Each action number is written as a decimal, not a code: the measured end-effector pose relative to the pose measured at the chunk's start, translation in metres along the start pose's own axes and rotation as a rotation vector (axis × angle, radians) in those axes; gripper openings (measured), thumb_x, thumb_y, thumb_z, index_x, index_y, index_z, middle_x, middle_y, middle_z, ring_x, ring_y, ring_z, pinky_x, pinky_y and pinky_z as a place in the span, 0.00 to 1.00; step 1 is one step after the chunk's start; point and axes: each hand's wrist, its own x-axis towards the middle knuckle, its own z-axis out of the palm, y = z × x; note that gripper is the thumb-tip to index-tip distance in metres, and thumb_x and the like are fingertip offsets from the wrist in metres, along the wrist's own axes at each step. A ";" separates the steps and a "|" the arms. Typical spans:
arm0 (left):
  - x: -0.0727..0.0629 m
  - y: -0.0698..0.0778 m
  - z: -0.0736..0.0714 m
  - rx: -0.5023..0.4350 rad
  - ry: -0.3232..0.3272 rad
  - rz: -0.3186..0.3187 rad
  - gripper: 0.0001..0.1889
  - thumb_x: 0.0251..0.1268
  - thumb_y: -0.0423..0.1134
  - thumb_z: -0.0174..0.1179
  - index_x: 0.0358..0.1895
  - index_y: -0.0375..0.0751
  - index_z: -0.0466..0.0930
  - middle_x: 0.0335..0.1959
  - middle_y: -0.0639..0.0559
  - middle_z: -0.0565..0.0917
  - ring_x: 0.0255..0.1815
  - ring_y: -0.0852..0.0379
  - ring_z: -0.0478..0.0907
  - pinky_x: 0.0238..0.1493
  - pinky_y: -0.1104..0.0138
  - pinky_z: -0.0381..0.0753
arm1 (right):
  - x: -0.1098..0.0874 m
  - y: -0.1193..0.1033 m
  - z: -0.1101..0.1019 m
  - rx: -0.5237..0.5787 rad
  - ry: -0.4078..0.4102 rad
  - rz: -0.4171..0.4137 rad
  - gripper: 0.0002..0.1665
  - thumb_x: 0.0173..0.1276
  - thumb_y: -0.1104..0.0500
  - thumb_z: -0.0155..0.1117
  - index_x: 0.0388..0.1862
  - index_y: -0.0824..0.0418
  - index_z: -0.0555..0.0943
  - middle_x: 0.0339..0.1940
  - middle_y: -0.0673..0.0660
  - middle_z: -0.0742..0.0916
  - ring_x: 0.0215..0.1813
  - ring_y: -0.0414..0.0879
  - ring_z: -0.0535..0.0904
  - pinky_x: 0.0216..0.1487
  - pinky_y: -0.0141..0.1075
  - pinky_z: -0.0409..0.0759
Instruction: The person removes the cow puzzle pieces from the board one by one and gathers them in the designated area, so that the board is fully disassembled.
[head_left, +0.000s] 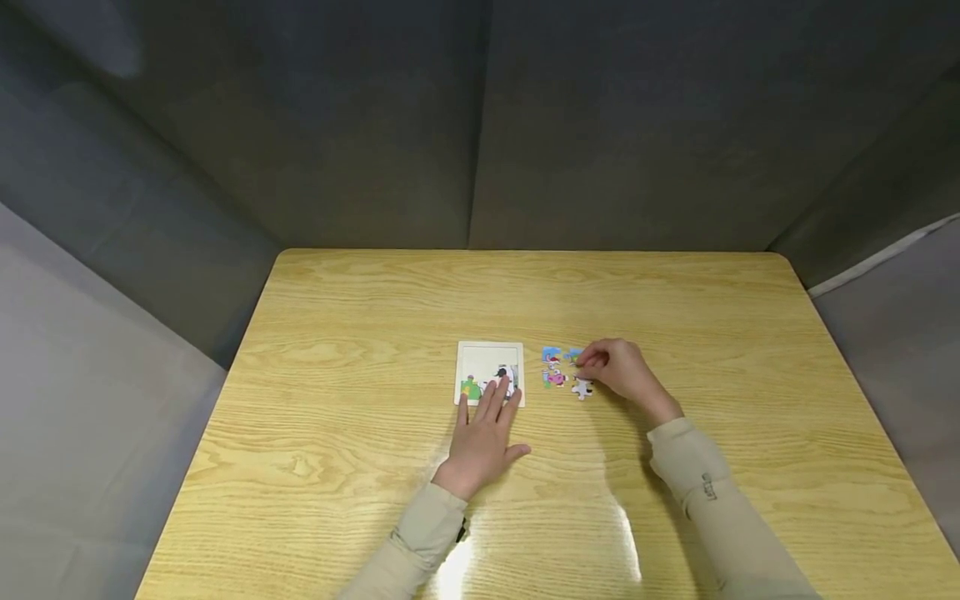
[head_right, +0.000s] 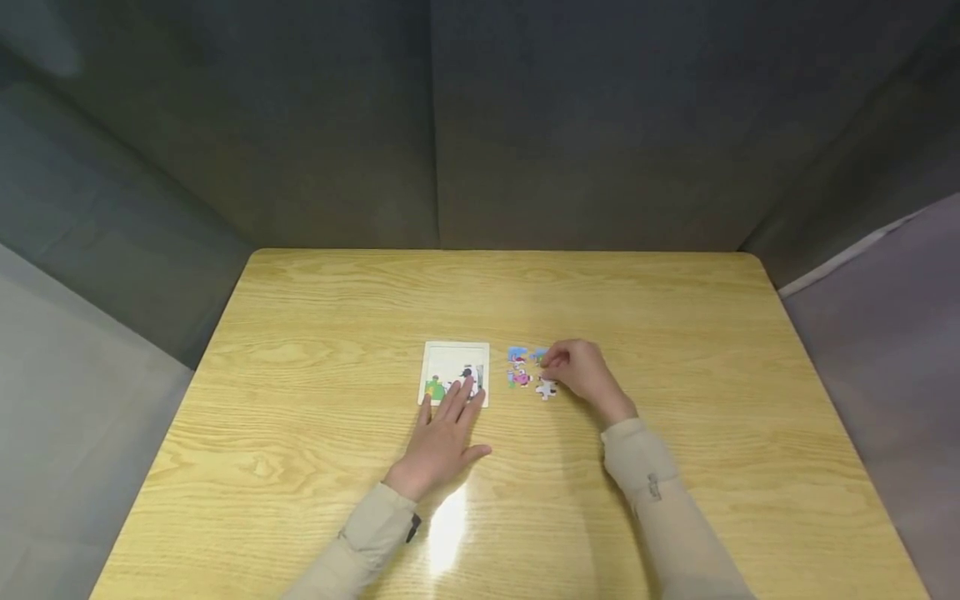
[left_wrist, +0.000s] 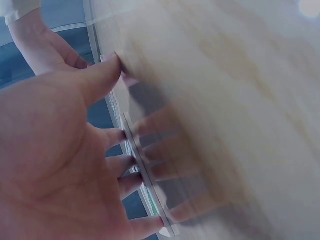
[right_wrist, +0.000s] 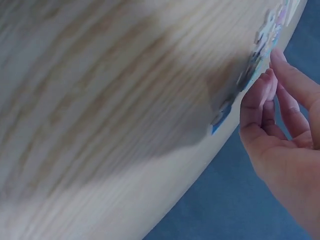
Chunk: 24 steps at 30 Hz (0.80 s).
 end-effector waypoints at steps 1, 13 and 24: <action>0.000 0.000 0.000 -0.002 0.002 0.001 0.43 0.69 0.62 0.52 0.79 0.44 0.48 0.80 0.45 0.43 0.79 0.47 0.41 0.72 0.41 0.46 | 0.001 -0.001 0.001 0.001 0.008 -0.007 0.05 0.58 0.67 0.74 0.33 0.67 0.86 0.26 0.56 0.85 0.28 0.45 0.79 0.29 0.30 0.76; -0.001 -0.002 0.004 -0.008 0.045 0.027 0.44 0.68 0.62 0.53 0.79 0.43 0.50 0.80 0.45 0.46 0.79 0.45 0.42 0.71 0.39 0.48 | 0.018 -0.031 0.018 0.061 -0.019 -0.054 0.05 0.60 0.67 0.73 0.34 0.67 0.86 0.28 0.56 0.87 0.29 0.45 0.81 0.31 0.31 0.80; -0.003 -0.001 0.006 -0.003 0.074 0.045 0.43 0.69 0.61 0.54 0.79 0.43 0.50 0.80 0.45 0.46 0.79 0.45 0.43 0.71 0.39 0.47 | 0.033 -0.060 0.047 0.115 -0.060 -0.096 0.05 0.59 0.70 0.72 0.35 0.69 0.85 0.30 0.59 0.87 0.32 0.47 0.84 0.36 0.35 0.83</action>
